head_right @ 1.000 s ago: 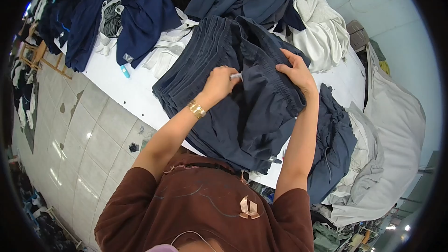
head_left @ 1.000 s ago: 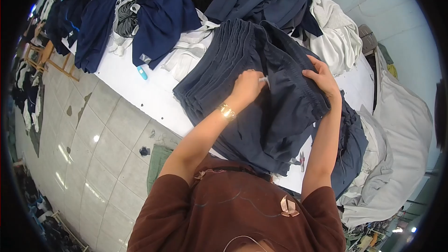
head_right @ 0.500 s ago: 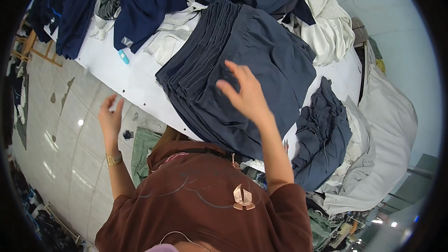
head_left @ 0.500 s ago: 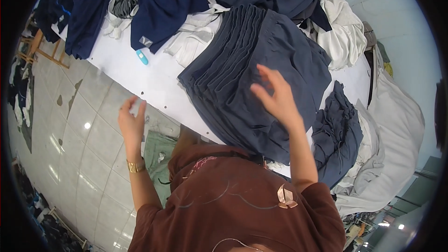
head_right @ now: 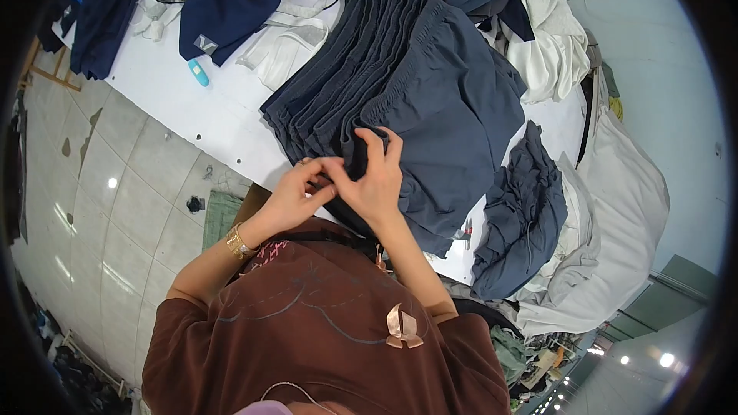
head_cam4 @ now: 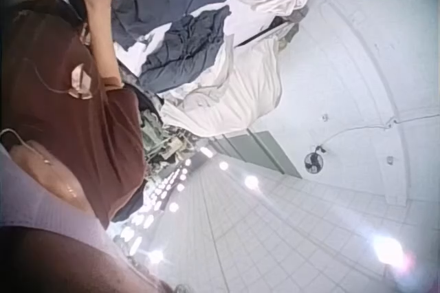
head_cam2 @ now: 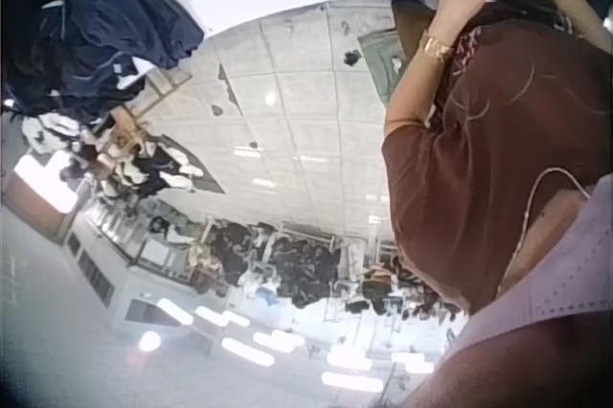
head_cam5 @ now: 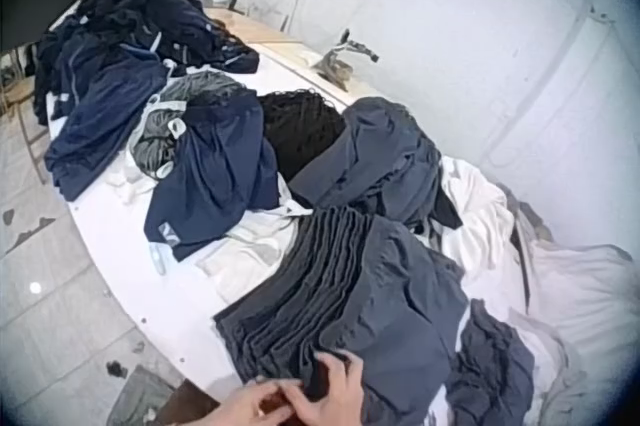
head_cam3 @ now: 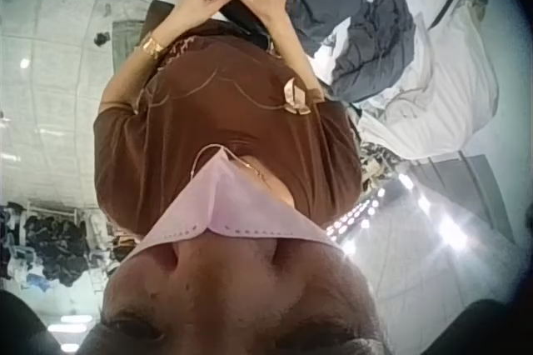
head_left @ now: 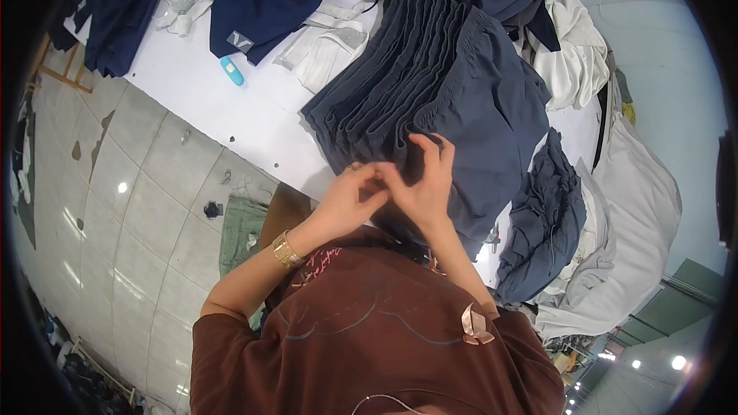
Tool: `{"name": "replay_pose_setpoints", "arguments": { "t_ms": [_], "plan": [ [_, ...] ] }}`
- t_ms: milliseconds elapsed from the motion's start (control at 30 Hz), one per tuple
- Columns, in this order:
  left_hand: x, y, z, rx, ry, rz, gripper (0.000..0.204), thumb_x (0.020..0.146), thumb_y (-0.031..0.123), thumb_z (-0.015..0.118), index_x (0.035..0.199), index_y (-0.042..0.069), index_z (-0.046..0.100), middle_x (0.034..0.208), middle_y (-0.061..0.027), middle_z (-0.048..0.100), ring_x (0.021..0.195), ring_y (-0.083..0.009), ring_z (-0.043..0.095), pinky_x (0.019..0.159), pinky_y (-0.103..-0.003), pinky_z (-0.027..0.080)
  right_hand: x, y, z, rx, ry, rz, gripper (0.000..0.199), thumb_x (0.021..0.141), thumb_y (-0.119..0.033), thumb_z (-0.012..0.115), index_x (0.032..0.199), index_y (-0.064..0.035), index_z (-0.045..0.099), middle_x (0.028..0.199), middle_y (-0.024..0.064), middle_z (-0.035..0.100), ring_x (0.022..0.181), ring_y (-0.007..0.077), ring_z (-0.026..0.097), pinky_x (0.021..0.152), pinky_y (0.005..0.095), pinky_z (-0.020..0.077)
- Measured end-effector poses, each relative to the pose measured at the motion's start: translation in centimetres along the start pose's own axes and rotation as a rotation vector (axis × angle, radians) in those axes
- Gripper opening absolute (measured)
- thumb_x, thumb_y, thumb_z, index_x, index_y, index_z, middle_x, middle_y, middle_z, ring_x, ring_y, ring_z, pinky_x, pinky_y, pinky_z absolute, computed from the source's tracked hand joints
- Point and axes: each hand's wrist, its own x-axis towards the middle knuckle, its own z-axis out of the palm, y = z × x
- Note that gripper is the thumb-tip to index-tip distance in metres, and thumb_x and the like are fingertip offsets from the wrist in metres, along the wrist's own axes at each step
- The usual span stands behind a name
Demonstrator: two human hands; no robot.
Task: Trimming loose threads from pairs of shorts and organizing them into stacks.
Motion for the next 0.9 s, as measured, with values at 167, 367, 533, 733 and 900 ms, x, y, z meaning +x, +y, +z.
{"name": "replay_pose_setpoints", "arguments": {
  "t_ms": [167, 367, 533, 733, 900],
  "plan": [
    [-0.4, 0.2, -1.3, 0.08, -0.115, -0.039, 0.036, 0.086, 0.014, 0.066, 0.119, 0.005, 0.053, 0.1, -0.0081, 0.056, 0.085, -0.0143, 0.06, 0.07, -0.027, 0.05, 0.7, 2.5, -0.4, 0.213, 0.073, 0.272, 0.016, 0.081, -0.003, 0.065, 0.096, -0.002, 0.058, 0.104, 0.017, 0.055, 0.089, 0.0275, 0.059, 0.08, 0.0339, 0.0459],
    [0.0, 1.5, -1.5, -0.084, -0.024, -0.243, 0.036, 0.084, 0.013, 0.067, 0.114, 0.002, 0.049, 0.098, -0.0135, 0.058, 0.08, -0.0209, 0.064, 0.067, -0.03, 0.051, 0.8, 1.1, -1.1, 0.024, -0.007, 0.102, 0.02, 0.082, -0.004, 0.064, 0.101, -0.0047, 0.057, 0.114, 0.0172, 0.052, 0.105, 0.0272, 0.054, 0.087, 0.0329, 0.0436],
    [0.0, 0.2, -0.9, 0.025, -0.088, -0.004, 0.038, 0.083, 0.013, 0.068, 0.114, 0.004, 0.049, 0.103, -0.0141, 0.055, 0.084, -0.0223, 0.063, 0.066, -0.031, 0.051, 1.5, -0.6, 2.3, -0.074, 0.013, 0.138, 0.028, 0.072, -0.014, 0.075, 0.093, -0.0039, 0.06, 0.11, 0.0192, 0.053, 0.098, 0.0333, 0.057, 0.077, 0.0367, 0.0477],
    [-0.1, -0.2, -0.9, -0.019, 0.011, -0.173, 0.04, 0.084, 0.014, 0.069, 0.113, 0.004, 0.042, 0.105, -0.0108, 0.054, 0.086, -0.0161, 0.057, 0.065, -0.026, 0.047, 0.6, 3.3, -0.7, 0.188, 0.198, 0.203, 0.019, 0.072, -0.002, 0.07, 0.085, -0.0015, 0.057, 0.103, 0.0169, 0.058, 0.095, 0.0285, 0.057, 0.082, 0.0343, 0.045],
    [-0.5, -0.7, -1.2, -0.118, 0.011, -0.254, 0.061, 0.085, 0.013, 0.069, 0.132, 0.003, 0.032, 0.111, -0.0124, 0.05, 0.089, -0.0144, 0.055, 0.07, -0.025, 0.047, -0.5, 2.8, -0.9, 0.157, 0.22, 0.164, 0.02, 0.069, -0.005, 0.075, 0.085, -0.0045, 0.063, 0.114, 0.0179, 0.054, 0.102, 0.0287, 0.055, 0.08, 0.033, 0.045]
  ]
}}
